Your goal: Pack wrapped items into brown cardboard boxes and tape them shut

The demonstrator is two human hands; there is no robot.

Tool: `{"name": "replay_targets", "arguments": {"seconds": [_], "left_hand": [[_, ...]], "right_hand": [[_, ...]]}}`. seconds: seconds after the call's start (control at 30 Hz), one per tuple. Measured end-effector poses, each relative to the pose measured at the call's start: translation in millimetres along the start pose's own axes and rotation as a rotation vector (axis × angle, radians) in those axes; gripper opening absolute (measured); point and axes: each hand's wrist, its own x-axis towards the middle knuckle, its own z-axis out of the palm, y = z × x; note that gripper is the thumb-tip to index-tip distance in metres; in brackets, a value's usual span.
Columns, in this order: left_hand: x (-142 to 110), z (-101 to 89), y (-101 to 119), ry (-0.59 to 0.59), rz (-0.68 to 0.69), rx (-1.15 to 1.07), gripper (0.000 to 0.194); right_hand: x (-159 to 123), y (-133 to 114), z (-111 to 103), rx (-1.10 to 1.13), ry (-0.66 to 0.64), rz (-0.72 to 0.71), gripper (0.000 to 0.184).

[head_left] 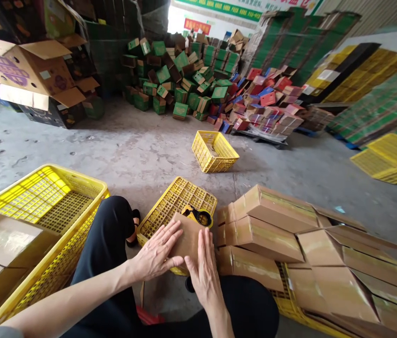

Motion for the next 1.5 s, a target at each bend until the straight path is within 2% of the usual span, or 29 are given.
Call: {"name": "replay_targets", "arguments": {"seconds": [0.13, 0.3, 0.53, 0.67, 0.8, 0.93, 1.07, 1.23, 1.37, 1.5], "left_hand": [[-9, 3.6, -6, 0.01, -0.032, -0.01, 0.091], [-8, 8.2, -8, 0.009, -0.014, -0.063, 0.094], [-15, 9.8, -5, 0.024, -0.041, -0.208, 0.091], [-15, 14.7, -4, 0.015, -0.047, -0.168, 0.09], [-11, 15.1, -6, 0.01, -0.006, -0.143, 0.098], [-10, 12.9, -7, 0.042, 0.029, -0.163, 0.1], [-7, 16.9, -8, 0.071, 0.027, -0.125, 0.098], [-5, 23.1, -15, 0.067, 0.009, -0.049, 0.1], [-6, 19.8, -16, 0.04, 0.033, -0.034, 0.111], [0, 16.4, -8, 0.021, 0.065, -0.013, 0.125]], "right_hand": [[-21, -18, 6, -0.053, 0.019, 0.013, 0.082], [-28, -18, 13, -0.127, 0.024, 0.003, 0.086], [-8, -26, 19, -0.213, 0.04, -0.049, 0.082], [12, -33, 27, -0.234, 0.031, -0.119, 0.082], [18, -30, 28, -0.229, 0.054, -0.141, 0.082], [17, -30, 25, -0.215, 0.018, -0.122, 0.079], [25, -42, 27, -0.222, -0.009, -0.078, 0.078], [36, -54, 29, -0.224, -0.086, -0.095, 0.078], [34, -48, 23, -0.161, -0.139, -0.06, 0.076], [32, -30, 13, -0.114, -0.133, 0.019, 0.071]]}}
